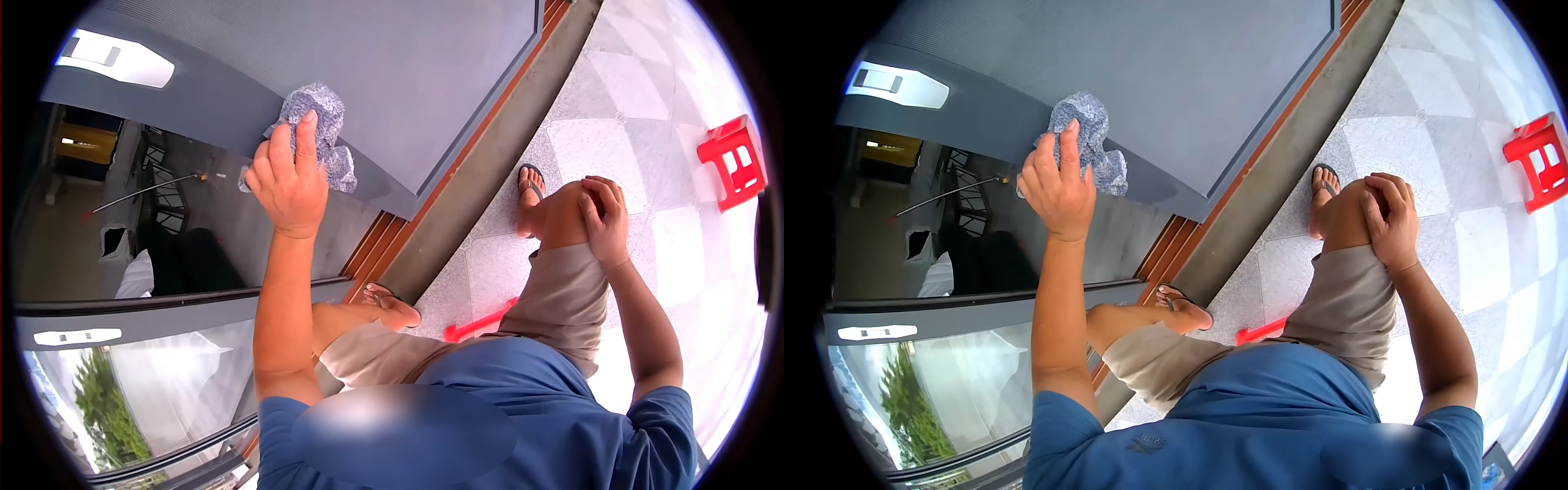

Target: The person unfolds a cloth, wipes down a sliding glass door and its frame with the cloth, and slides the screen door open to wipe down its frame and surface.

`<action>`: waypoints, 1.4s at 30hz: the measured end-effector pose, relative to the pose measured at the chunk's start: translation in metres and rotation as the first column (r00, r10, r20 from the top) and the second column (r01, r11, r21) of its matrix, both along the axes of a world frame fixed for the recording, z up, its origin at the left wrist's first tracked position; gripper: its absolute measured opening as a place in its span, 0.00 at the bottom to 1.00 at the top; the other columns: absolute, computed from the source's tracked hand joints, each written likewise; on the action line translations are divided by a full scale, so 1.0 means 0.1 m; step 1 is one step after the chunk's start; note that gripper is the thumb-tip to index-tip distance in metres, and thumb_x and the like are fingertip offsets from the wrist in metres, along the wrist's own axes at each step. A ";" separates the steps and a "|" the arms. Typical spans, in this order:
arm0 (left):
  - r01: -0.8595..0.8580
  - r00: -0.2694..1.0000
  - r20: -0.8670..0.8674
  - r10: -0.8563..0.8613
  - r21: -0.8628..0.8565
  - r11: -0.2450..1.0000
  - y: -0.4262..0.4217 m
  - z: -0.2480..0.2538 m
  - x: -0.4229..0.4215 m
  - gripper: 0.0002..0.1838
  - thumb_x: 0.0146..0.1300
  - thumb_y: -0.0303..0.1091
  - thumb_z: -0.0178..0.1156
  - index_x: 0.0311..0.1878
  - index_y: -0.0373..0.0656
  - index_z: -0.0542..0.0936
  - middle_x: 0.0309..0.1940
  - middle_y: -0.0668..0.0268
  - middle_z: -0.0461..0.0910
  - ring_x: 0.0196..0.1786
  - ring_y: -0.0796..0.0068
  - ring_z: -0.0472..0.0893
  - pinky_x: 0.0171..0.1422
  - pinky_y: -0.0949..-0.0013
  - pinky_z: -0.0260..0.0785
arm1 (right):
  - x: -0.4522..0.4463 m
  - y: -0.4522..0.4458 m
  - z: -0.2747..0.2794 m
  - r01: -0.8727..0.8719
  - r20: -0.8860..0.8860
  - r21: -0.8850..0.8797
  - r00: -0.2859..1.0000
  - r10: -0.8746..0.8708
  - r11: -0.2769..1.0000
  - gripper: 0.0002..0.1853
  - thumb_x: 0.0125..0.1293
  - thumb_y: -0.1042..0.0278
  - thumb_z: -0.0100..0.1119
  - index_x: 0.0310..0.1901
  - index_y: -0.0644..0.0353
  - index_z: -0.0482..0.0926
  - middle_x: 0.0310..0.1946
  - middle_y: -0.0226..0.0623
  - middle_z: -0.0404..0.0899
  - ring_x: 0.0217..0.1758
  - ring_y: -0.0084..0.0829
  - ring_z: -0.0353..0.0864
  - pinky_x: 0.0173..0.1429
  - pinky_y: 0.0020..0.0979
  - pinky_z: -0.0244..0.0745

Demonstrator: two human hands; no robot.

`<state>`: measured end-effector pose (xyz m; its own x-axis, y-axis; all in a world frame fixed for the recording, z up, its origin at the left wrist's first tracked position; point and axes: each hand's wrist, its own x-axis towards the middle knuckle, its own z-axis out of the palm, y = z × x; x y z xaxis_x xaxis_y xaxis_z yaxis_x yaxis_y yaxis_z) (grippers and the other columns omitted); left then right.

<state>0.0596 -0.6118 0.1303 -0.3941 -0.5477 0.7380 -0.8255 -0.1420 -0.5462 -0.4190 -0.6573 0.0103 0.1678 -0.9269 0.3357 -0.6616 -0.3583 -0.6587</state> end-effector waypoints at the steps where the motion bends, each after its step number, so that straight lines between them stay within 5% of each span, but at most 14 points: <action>1: -0.017 0.999 0.032 0.016 0.037 0.999 -0.04 -0.08 0.01 0.29 0.55 0.29 0.73 0.64 0.56 0.87 0.57 0.69 0.80 0.53 0.64 0.78 0.50 0.60 0.67 | 0.02 -0.01 0.02 -0.006 -0.009 -0.005 1.000 0.006 1.000 0.15 0.72 0.65 0.64 0.55 0.63 0.86 0.57 0.45 0.85 0.62 0.49 0.81 0.69 0.41 0.76; 6: -0.016 0.999 0.040 0.006 0.267 0.964 -0.21 -1.26 -0.02 0.17 0.71 0.36 0.64 0.62 0.58 0.86 0.56 0.72 0.80 0.52 0.67 0.77 0.49 0.61 0.65 | 0.09 0.01 0.02 -0.034 -0.001 -0.009 0.999 0.034 0.999 0.15 0.72 0.65 0.64 0.55 0.63 0.86 0.57 0.45 0.85 0.62 0.50 0.81 0.69 0.42 0.76; 11: -0.120 0.993 0.093 0.078 0.672 0.730 -0.07 -2.71 -0.02 0.15 0.73 0.40 0.63 0.60 0.58 0.87 0.54 0.72 0.79 0.55 0.64 0.75 0.52 0.57 0.66 | 0.11 0.02 0.05 -0.049 -0.026 -0.022 0.998 0.048 0.999 0.15 0.72 0.64 0.64 0.54 0.63 0.86 0.57 0.45 0.85 0.62 0.50 0.81 0.69 0.43 0.77; 14: -0.096 0.977 -0.043 0.211 0.788 0.608 -0.06 -2.80 -0.16 0.16 0.71 0.36 0.65 0.61 0.57 0.86 0.56 0.72 0.78 0.58 0.62 0.75 0.54 0.54 0.67 | 0.08 0.09 0.09 -0.019 -0.047 -0.014 0.999 0.019 1.000 0.15 0.72 0.64 0.65 0.54 0.62 0.86 0.58 0.45 0.85 0.62 0.50 0.81 0.70 0.43 0.76; 17: 0.039 0.901 -0.230 0.368 0.887 0.460 0.12 -2.29 -0.16 0.28 0.61 0.26 0.71 0.65 0.57 0.84 0.58 0.69 0.79 0.61 0.58 0.75 0.61 0.52 0.69 | 0.06 0.09 0.02 0.001 -0.005 -0.027 1.000 -0.001 1.000 0.15 0.72 0.64 0.65 0.55 0.62 0.86 0.58 0.44 0.85 0.62 0.49 0.81 0.70 0.43 0.76; 20: 0.130 0.728 -0.433 0.531 0.848 0.513 0.50 -2.12 -0.07 0.30 0.60 0.29 0.72 0.68 0.56 0.82 0.60 0.67 0.77 0.67 0.58 0.74 0.70 0.51 0.69 | 0.03 0.06 -0.05 -0.015 0.022 -0.011 1.000 0.015 1.000 0.15 0.72 0.63 0.65 0.55 0.62 0.87 0.58 0.44 0.85 0.63 0.48 0.81 0.70 0.42 0.76; 21: 0.128 0.636 -0.461 0.619 0.854 0.504 0.65 -1.98 -0.07 0.35 0.58 0.29 0.73 0.72 0.59 0.81 0.61 0.64 0.79 0.69 0.53 0.76 0.72 0.49 0.71 | 0.06 0.07 -0.03 -0.021 0.016 -0.016 1.000 0.022 1.000 0.15 0.72 0.63 0.65 0.55 0.62 0.87 0.58 0.44 0.85 0.63 0.48 0.81 0.69 0.42 0.76; 24: 0.294 -0.095 -0.724 0.683 0.635 0.714 1.05 -1.75 0.26 0.38 0.58 0.27 0.75 0.75 0.50 0.79 0.61 0.60 0.83 0.66 0.55 0.82 0.71 0.51 0.75 | 0.13 0.10 -0.01 -0.035 0.021 -0.018 0.999 0.036 0.999 0.14 0.72 0.64 0.65 0.54 0.61 0.87 0.58 0.43 0.85 0.63 0.47 0.81 0.69 0.42 0.76; 26: 0.249 -0.677 -0.674 0.295 0.168 0.954 1.29 -1.22 0.37 0.39 0.61 0.25 0.76 0.76 0.37 0.76 0.60 0.55 0.86 0.61 0.61 0.86 0.69 0.57 0.78 | 0.15 0.12 0.00 -0.040 0.016 -0.025 0.999 0.040 0.999 0.14 0.72 0.64 0.65 0.54 0.61 0.87 0.57 0.43 0.85 0.63 0.47 0.81 0.69 0.41 0.76; 29: 0.013 -0.673 -0.731 -0.118 -0.171 0.985 1.43 -0.38 0.35 0.33 0.67 0.23 0.73 0.74 0.29 0.76 0.60 0.55 0.86 0.61 0.68 0.85 0.70 0.64 0.76 | 0.17 0.11 -0.02 -0.051 0.005 -0.029 0.999 0.051 0.998 0.14 0.73 0.65 0.64 0.54 0.63 0.87 0.57 0.44 0.85 0.62 0.47 0.82 0.69 0.41 0.77; 35: -0.007 -0.244 -0.696 -0.675 -0.695 0.719 1.19 0.39 0.23 0.32 0.71 0.24 0.70 0.77 0.35 0.73 0.65 0.57 0.83 0.62 0.68 0.82 0.74 0.65 0.72 | 0.22 0.08 -0.04 -0.058 -0.052 -0.031 0.997 0.056 0.998 0.14 0.73 0.65 0.64 0.53 0.64 0.87 0.56 0.44 0.86 0.61 0.47 0.84 0.68 0.41 0.77; 38: 0.075 -0.288 -0.641 -0.712 -0.756 0.650 0.95 0.40 0.36 0.35 0.75 0.30 0.70 0.81 0.38 0.68 0.68 0.58 0.80 0.65 0.68 0.80 0.76 0.61 0.71 | 0.24 0.12 -0.04 -0.049 -0.035 -0.034 0.998 0.047 0.998 0.14 0.72 0.65 0.65 0.53 0.62 0.87 0.56 0.43 0.86 0.62 0.47 0.81 0.70 0.42 0.76; 40: 0.238 -0.498 -0.659 -0.563 -0.729 0.642 0.72 0.15 0.48 0.36 0.72 0.29 0.73 0.79 0.40 0.69 0.68 0.61 0.79 0.65 0.70 0.80 0.78 0.60 0.69 | 0.23 0.12 -0.06 -0.049 -0.050 -0.041 0.998 0.047 0.998 0.13 0.73 0.65 0.64 0.53 0.62 0.87 0.56 0.43 0.86 0.62 0.47 0.81 0.70 0.42 0.76; 42: 0.293 -0.337 -0.750 -0.569 -0.658 0.694 0.56 0.05 0.35 0.34 0.69 0.25 0.74 0.76 0.42 0.71 0.67 0.63 0.78 0.64 0.72 0.80 0.76 0.62 0.71 | 0.24 0.10 -0.06 -0.055 -0.059 -0.047 0.997 0.052 0.997 0.13 0.73 0.65 0.64 0.53 0.63 0.87 0.55 0.43 0.86 0.62 0.47 0.82 0.69 0.41 0.76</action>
